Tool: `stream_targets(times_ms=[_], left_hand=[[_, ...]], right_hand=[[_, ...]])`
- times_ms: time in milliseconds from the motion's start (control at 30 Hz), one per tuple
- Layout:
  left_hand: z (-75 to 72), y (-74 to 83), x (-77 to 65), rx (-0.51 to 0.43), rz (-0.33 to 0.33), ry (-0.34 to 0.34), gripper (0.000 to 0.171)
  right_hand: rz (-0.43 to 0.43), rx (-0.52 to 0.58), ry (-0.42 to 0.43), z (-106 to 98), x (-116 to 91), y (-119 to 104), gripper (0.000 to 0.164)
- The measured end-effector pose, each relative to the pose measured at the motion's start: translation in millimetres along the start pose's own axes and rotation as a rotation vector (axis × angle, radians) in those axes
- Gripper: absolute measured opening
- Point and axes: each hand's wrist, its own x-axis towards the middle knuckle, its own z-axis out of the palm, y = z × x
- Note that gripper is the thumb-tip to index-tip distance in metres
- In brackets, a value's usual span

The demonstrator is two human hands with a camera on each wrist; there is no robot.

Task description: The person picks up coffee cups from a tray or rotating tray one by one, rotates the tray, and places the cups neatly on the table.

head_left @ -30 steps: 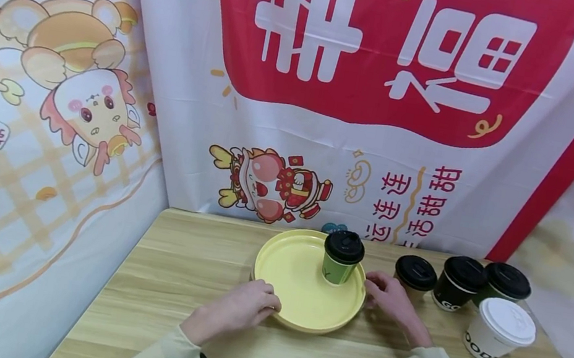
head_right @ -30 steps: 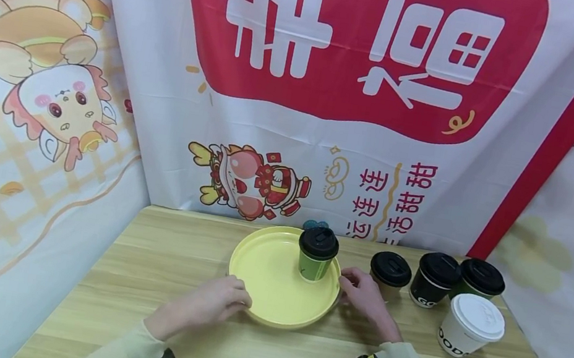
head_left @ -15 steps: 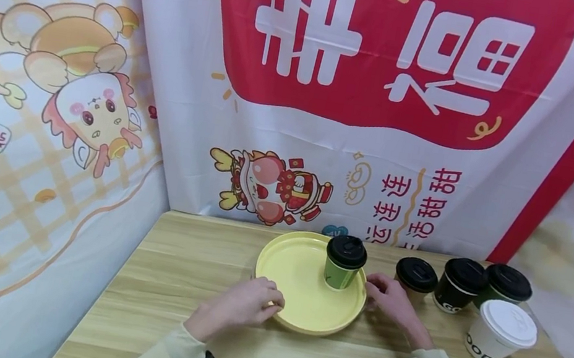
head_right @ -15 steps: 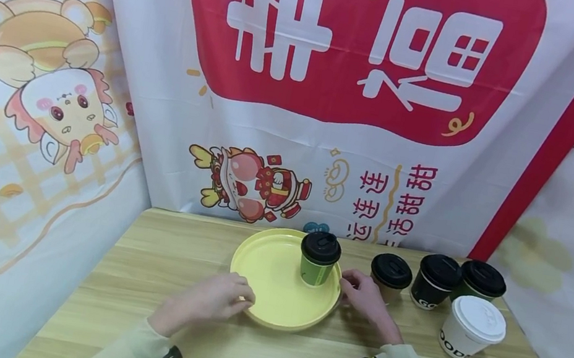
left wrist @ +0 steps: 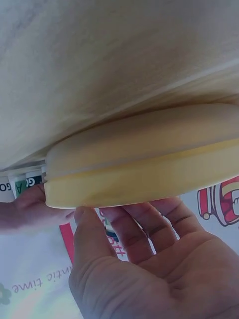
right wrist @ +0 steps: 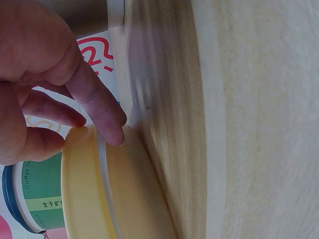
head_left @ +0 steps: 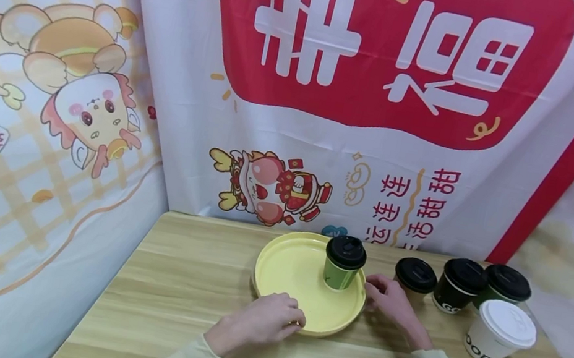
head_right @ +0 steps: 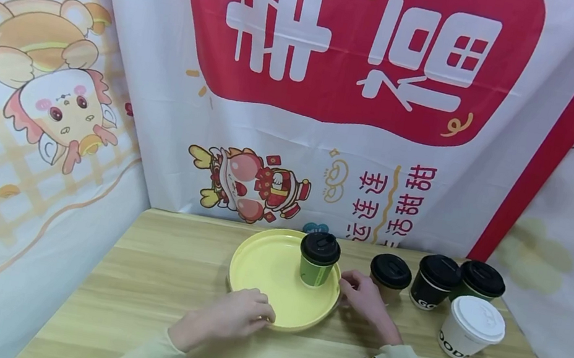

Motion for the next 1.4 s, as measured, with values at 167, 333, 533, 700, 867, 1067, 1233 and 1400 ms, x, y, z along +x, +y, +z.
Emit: stream_targets(times_ms=[167, 333, 533, 700, 867, 1067, 1233, 1400], left_hand=[[2.2, -0.6, -1.4, -0.003, -0.022, 0.018, 0.010], [1.9, -1.2, -5.4, 0.005, -0.034, 0.023, 0.010], [0.6, -4.0, -10.5, 0.012, -0.054, 0.029, 0.008], [-1.6, -8.6, -14.3, -0.009, -0.055, 0.041, 0.007], [-2.3, -15.3, -18.2, -0.025, -0.054, 0.035, 0.007], [-5.8, -23.9, -22.1, -0.021, -0.062, -0.011, 0.006], [-10.6, -28.4, -23.6, -0.047, -0.099, -0.068, 0.008], [-13.3, -28.6, -21.3, -0.059, -0.110, -0.091, 0.008]], right_hand=[[-0.008, -0.001, 0.017, -0.3, 0.8, -0.4, 0.027], [-0.026, -0.032, 0.014, -0.2, -0.2, 0.4, 0.026], [-0.034, -0.048, 0.020, 0.1, -1.7, 0.2, 0.026], [-0.020, -0.031, 0.017, 0.7, -1.7, -0.9, 0.027], [-0.013, -0.021, 0.018, 0.2, -0.8, 0.2, 0.026], [0.000, -0.027, 0.019, 1.2, 0.3, 2.7, 0.025], [0.004, -0.036, 0.018, 0.7, -0.6, 0.7, 0.026], [0.017, -0.044, 0.017, 0.6, -0.4, 0.8, 0.026]])
